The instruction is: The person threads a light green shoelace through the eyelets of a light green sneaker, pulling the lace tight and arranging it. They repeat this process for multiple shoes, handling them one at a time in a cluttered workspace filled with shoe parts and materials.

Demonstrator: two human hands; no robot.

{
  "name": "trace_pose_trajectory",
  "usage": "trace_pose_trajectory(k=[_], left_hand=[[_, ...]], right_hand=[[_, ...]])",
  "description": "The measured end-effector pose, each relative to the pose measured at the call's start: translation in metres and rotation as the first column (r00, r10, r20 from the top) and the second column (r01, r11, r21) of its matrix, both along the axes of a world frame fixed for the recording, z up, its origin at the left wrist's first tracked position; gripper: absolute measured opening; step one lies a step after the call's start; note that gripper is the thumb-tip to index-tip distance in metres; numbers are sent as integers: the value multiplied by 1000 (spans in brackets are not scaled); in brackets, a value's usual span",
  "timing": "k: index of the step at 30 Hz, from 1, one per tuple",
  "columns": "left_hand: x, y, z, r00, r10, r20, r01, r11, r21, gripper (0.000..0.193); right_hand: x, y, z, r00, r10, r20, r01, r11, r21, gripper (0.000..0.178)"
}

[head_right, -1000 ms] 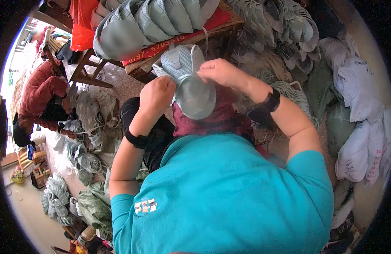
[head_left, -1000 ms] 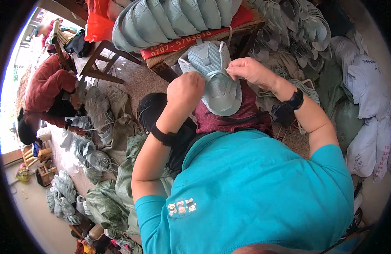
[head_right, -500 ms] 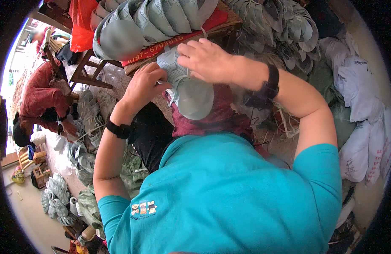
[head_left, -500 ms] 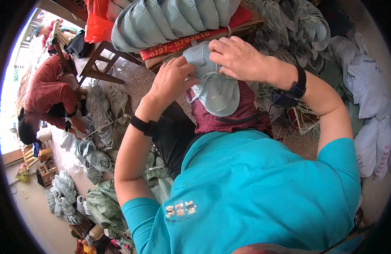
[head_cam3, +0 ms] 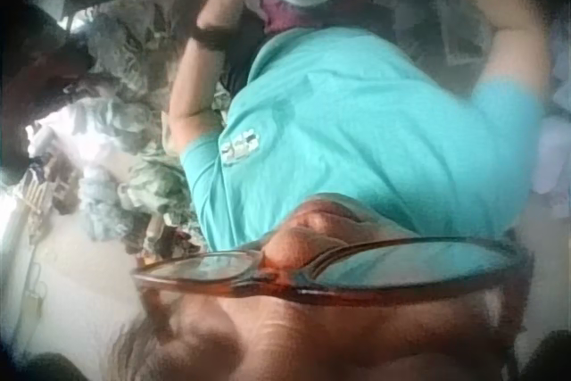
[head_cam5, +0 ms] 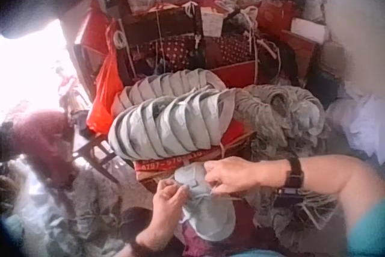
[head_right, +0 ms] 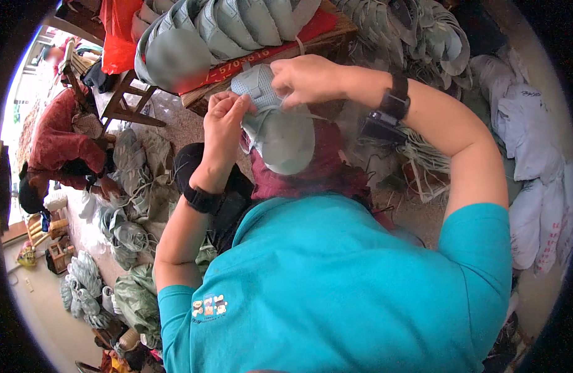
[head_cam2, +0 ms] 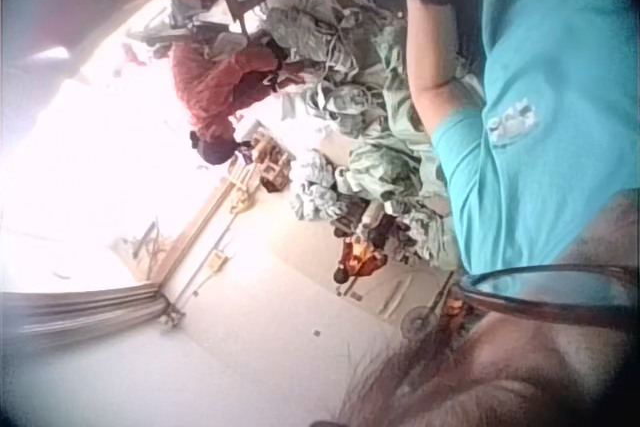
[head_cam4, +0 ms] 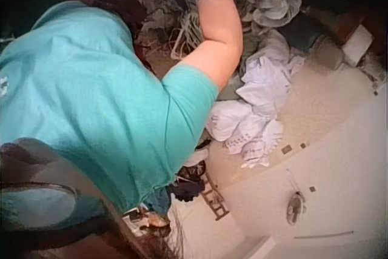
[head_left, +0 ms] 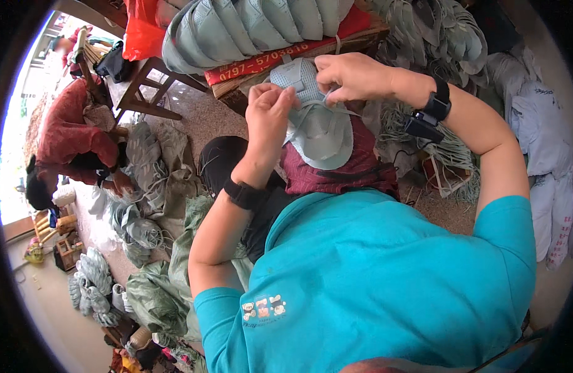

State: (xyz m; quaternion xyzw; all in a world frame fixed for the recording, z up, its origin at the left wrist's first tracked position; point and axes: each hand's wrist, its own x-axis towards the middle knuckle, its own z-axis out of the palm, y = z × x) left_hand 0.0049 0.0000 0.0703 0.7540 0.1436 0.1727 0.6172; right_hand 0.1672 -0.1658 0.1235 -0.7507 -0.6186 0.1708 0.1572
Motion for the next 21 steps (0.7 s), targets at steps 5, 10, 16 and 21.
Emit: trace_pose_trajectory(k=[5,10,16,21], left_hand=[[-3,-18,60,971,-174,165,178,984,-6,27],[6,6,29,983,-162,86,182,920,-348,24],[-10,-2,105,912,-286,294,377,866,-327,27],[-26,22,165,692,-361,625,569,805,-166,34]], right_hand=[[-8,1,-15,949,-219,-226,232,972,34,21],[-27,18,-11,504,-252,-826,583,805,111,18],[-13,41,44,407,167,-898,403,849,341,21],[-37,57,66,298,298,-907,61,942,329,43]])
